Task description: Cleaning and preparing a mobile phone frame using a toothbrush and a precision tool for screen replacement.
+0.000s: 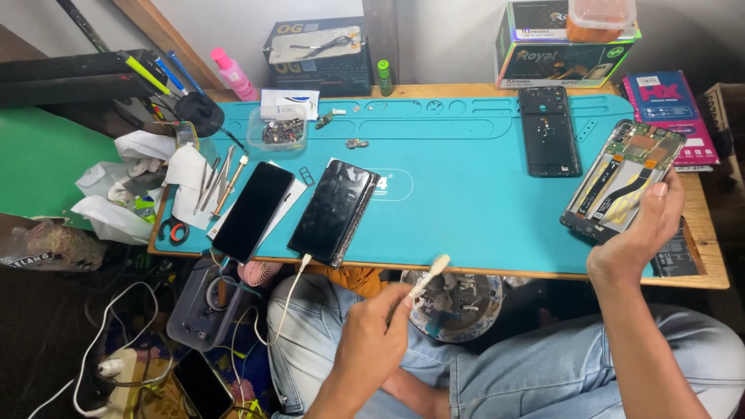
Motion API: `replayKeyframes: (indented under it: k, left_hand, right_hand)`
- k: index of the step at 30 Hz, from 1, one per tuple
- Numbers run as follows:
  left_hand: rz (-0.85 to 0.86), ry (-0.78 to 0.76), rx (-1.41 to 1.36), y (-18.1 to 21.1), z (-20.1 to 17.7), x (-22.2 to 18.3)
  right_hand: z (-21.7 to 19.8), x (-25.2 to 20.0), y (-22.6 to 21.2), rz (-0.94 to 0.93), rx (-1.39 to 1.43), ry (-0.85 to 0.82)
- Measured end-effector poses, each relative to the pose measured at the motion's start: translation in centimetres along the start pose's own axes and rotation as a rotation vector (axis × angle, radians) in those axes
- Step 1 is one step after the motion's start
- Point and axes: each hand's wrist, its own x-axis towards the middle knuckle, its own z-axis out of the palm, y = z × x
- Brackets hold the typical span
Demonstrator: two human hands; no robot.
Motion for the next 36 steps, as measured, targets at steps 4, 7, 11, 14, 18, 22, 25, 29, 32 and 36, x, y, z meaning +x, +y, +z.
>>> replayKeyframes:
  k: [4,7,11,14,18,22,25,29,32,36]
  left_hand:
    - [0.038,0.037,-0.178,0.0,-0.1,0.6]
    - [0.147,0.187,-0.134,0.4,-0.4,2.1]
    - [0.319,0.315,0.119,0.7,-0.1,5.3]
    - [0.387,0.423,0.281,1.2,0.3,7.9]
    - [0.449,0.534,0.373,1.6,0.7,10.5]
    - [0.407,0.611,0.472,2.7,0.8,10.4]
    - [0.521,0.630,0.424,3.9,1.5,9.3]
    - [0.732,0.486,0.190,4.5,3.7,9.3]
    - [0.791,0.443,0.116,5.2,4.7,10.5]
    - [0.809,0.414,0.053,5.7,5.7,13.3]
  right_hand:
    - [-0.3,0.0,0.2,0.010,-0.012,-0.002]
    - [-0.2,0.1,0.3,-0.007,-0.013,-0.007]
    - [-0.4,0.1,0.7,-0.007,-0.011,-0.001]
    - [-0.2,0.2,0.6,-0.012,-0.012,0.000]
    - [-0.4,0.2,0.8,0.003,-0.024,0.017]
    - [-0.1,0.2,0.5,-0.007,-0.029,0.004]
    - [0.0,0.2,0.1,0.001,-0.014,0.005]
    - [-0.1,0.4,0.4,0.029,0.023,0.029]
    - [-0.2,0.3,0.5,0.038,0.048,0.029]
    - [0.2,0.3,-0.1,0.047,0.048,0.040]
